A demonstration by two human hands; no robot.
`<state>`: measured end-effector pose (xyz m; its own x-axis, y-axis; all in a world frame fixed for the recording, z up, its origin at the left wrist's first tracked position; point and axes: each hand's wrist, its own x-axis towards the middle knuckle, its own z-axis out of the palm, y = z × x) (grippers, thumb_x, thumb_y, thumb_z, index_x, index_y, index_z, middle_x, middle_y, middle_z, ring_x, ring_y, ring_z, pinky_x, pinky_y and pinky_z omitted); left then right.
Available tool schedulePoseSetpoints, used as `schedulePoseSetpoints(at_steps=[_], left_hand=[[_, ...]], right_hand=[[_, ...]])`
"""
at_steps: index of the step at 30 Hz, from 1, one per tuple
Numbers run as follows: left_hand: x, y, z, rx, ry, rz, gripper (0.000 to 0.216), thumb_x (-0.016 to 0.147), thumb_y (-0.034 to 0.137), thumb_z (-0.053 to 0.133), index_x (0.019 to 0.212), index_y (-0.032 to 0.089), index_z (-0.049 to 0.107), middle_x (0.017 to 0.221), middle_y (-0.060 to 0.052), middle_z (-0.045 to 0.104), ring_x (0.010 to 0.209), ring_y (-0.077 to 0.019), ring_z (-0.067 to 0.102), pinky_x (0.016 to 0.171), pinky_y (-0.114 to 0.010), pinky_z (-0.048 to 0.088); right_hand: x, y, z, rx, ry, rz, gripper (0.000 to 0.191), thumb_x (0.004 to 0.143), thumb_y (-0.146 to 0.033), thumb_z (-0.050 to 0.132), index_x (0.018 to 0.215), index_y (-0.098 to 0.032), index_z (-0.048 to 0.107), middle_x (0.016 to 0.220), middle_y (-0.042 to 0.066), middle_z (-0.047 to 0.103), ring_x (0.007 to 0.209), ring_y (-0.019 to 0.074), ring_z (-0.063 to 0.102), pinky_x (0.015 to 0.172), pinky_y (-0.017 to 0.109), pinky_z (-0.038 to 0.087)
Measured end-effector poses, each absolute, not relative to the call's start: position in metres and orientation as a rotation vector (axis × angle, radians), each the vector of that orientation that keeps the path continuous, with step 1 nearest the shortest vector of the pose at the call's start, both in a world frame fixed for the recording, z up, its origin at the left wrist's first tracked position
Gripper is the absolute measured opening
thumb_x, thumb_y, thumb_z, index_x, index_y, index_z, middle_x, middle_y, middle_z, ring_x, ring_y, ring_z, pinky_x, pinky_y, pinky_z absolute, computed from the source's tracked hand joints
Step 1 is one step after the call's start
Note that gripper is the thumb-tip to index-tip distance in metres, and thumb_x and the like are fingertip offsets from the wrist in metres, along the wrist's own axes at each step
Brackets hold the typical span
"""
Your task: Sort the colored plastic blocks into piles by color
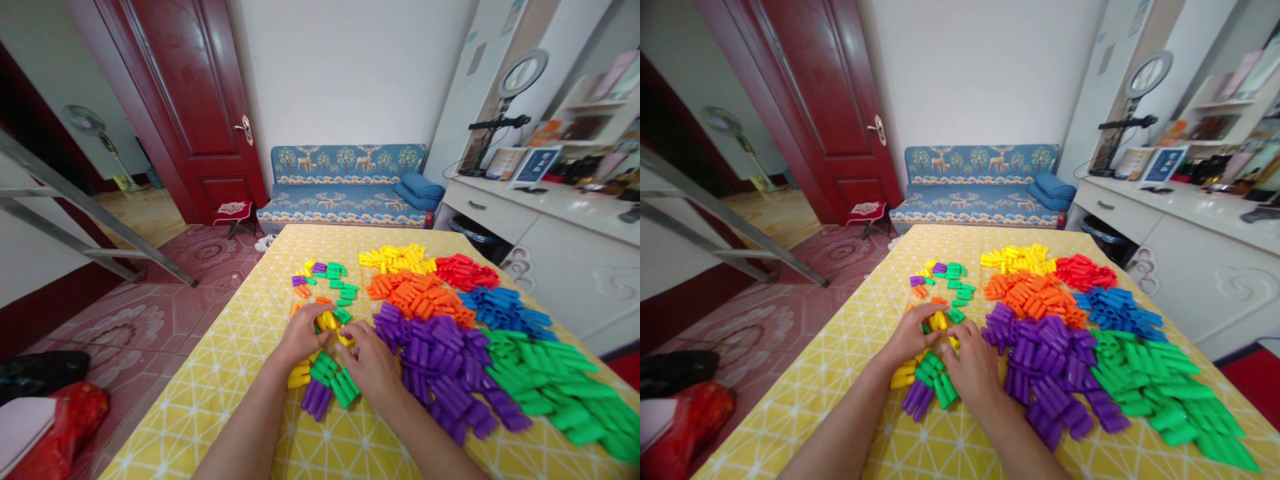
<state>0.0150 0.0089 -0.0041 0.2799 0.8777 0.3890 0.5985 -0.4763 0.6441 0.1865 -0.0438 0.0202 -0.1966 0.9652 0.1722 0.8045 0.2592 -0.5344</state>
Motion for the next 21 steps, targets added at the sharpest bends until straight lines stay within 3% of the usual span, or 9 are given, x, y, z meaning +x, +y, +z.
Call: schedulePoseSetpoints(at_steps=[3, 6, 11, 16, 19, 21], left_hand=[[0.016, 0.010, -0.005, 2.106, 1.352, 1.077, 0.049, 0.070, 0.017, 0.069, 0.119, 0.022, 0.064, 0.116, -0.008, 0.068, 0.103, -0.0249, 0.062, 0.091, -0.038, 0.048], [0.017, 0.012, -0.005, 2.073, 1.359, 1.102, 0.046, 0.073, 0.019, 0.067, 0.119, 0.020, 0.063, 0.117, -0.010, 0.067, 0.102, -0.0245, 0.063, 0.089, -0.037, 0.049], [0.016, 0.013, -0.007, 2.086, 1.332, 1.121, 0.045, 0.075, 0.017, 0.066, 0.120, 0.021, 0.063, 0.116, -0.009, 0.067, 0.102, -0.0233, 0.063, 0.088, -0.035, 0.050], [0.016, 0.011, -0.004, 2.062, 1.289, 1.162, 0.038, 0.077, 0.022, 0.066, 0.115, 0.021, 0.066, 0.115, -0.008, 0.067, 0.103, -0.0231, 0.062, 0.090, -0.034, 0.049], [0.017, 0.009, 0.001, 2.001, 1.203, 1.204, 0.020, 0.084, 0.027, 0.060, 0.097, 0.019, 0.073, 0.111, -0.009, 0.068, 0.105, -0.0226, 0.061, 0.091, -0.034, 0.048], [0.017, 0.007, 0.004, 1.979, 1.157, 1.204, 0.024, 0.088, 0.031, 0.056, 0.080, 0.018, 0.074, 0.109, -0.010, 0.068, 0.105, -0.0223, 0.061, 0.092, -0.033, 0.047]], right_hand=[[0.193, -0.059, 0.034, -1.615, -2.300, 0.511, 0.026, 0.069, -0.039, 0.071, 0.091, -0.028, 0.065, 0.089, 0.002, 0.067, 0.078, 0.0216, 0.064, 0.064, 0.028, 0.040], [0.198, -0.071, 0.039, -1.622, -2.476, 0.494, 0.042, 0.060, -0.032, 0.078, 0.099, -0.032, 0.064, 0.097, 0.002, 0.066, 0.078, 0.0227, 0.065, 0.063, 0.028, 0.038], [0.200, -0.066, 0.018, -1.603, -2.280, 0.494, 0.036, 0.070, -0.027, 0.068, 0.105, -0.030, 0.062, 0.101, 0.002, 0.063, 0.090, 0.0212, 0.063, 0.070, 0.027, 0.040], [0.198, -0.054, 0.000, -1.591, -2.001, 0.441, 0.047, 0.071, -0.021, 0.064, 0.117, -0.026, 0.056, 0.108, 0.005, 0.060, 0.093, 0.0206, 0.060, 0.075, 0.029, 0.043], [0.198, -0.050, -0.008, -1.495, -1.884, 0.488, 0.031, 0.075, -0.017, 0.060, 0.105, -0.024, 0.061, 0.099, 0.002, 0.061, 0.082, 0.0169, 0.060, 0.071, 0.027, 0.044], [0.198, -0.048, -0.013, -1.433, -1.821, 0.515, 0.021, 0.076, -0.017, 0.059, 0.095, -0.022, 0.062, 0.092, 0.002, 0.062, 0.077, 0.0161, 0.059, 0.068, 0.027, 0.044]])
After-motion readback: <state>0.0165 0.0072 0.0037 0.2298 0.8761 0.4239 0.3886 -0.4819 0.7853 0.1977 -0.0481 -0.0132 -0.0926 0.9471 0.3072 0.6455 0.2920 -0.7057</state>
